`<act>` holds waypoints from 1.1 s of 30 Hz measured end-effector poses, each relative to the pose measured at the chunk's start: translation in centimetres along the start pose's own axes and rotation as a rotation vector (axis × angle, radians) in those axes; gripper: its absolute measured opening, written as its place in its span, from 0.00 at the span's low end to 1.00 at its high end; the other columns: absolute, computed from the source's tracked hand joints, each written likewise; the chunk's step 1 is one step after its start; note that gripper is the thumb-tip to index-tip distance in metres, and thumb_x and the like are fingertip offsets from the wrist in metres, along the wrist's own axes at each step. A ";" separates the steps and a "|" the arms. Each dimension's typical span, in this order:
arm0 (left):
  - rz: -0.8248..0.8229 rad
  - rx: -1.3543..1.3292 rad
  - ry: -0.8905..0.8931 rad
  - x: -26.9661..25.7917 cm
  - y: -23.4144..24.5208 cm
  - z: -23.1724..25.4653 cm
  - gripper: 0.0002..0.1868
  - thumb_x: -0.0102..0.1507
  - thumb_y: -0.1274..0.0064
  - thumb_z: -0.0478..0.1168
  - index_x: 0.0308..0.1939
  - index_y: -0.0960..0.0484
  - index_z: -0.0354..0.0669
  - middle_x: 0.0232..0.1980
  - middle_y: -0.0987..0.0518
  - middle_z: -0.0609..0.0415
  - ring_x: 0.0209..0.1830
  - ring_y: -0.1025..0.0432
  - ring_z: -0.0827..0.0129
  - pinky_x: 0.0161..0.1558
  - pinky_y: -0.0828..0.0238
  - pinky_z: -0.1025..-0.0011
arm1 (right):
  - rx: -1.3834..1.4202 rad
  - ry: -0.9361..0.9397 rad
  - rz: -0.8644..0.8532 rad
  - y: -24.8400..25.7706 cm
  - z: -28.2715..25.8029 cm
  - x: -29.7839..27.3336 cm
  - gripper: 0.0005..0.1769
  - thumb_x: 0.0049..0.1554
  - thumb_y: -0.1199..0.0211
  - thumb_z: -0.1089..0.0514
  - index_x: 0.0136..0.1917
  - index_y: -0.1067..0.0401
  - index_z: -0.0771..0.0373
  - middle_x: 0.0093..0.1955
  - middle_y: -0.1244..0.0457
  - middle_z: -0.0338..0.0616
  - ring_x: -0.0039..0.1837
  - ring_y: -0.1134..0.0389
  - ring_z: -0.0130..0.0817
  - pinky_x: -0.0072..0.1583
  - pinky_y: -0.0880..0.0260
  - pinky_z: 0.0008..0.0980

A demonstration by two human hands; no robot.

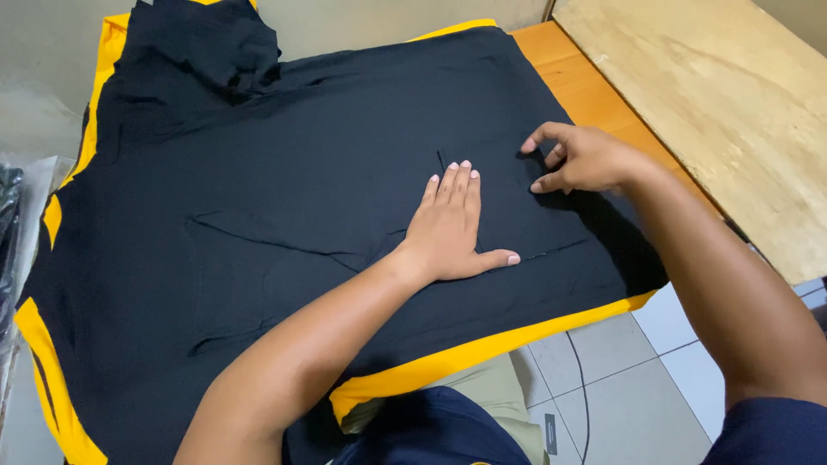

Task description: Smoothing and folding a black t-shirt with yellow trim into a neat square for packaging.

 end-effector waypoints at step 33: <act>0.240 -0.090 -0.054 6.7 -1.3 2.1 0.57 0.64 0.56 0.71 0.73 0.48 0.18 0.78 0.52 0.19 0.79 0.57 0.28 0.71 0.62 0.33 | 0.177 0.049 -0.077 8.4 3.4 -1.2 0.50 0.40 0.42 0.88 0.74 0.37 0.63 0.81 0.46 0.55 0.79 0.44 0.53 0.75 0.45 0.48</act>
Point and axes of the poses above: each hand's wrist, its own x-axis towards the middle knuckle, its own y-axis out of the back of the hand, z = x × y, the point moved 5 cm from there along x, towards the middle knuckle
